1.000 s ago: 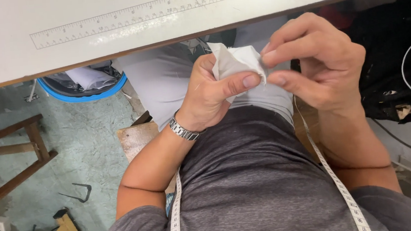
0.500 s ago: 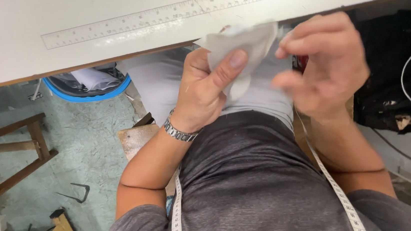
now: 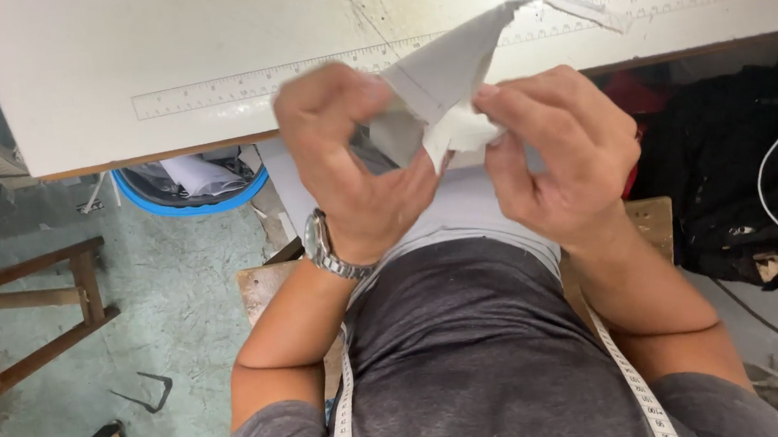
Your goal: The person is sewing a small white fabric piece by hand. They use a needle and thread to stitch the fabric, occasionally adjusting the fabric and pulling the thread through. The person also uses a pen to mark the fabric and a ruler to measure it.
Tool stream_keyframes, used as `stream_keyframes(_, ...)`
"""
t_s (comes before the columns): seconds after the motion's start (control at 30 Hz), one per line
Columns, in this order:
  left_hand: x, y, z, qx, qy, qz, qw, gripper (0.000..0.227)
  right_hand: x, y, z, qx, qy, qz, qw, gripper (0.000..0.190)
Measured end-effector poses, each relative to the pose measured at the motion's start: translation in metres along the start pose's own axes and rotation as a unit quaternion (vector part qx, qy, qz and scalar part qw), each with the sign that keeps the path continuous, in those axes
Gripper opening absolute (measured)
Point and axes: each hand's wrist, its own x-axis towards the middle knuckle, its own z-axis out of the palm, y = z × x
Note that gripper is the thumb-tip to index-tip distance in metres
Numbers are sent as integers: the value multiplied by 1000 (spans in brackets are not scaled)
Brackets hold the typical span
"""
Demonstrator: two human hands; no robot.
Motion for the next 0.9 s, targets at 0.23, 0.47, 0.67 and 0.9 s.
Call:
stream_keyframes(0.23, 42, -10, 2, -22, -89, 75, 993, 56, 23, -7, -12, 12, -20, -15, 1000, 26)
stream_keyframes(0.47, 51, 8, 30, -17, -92, 89, 992, 54, 34, -21, -21, 117, -35, 10, 992, 18)
stream_keyframes(0.67, 59, 10, 35, -125, -76, 17, 989, 33, 26, -17, -28, 142, -8, 17, 990, 16)
stream_keyframes(0.9, 57, 6, 28, -80, -61, 31, 994, 30, 14, -13, -18, 153, -4, 90, 984, 18)
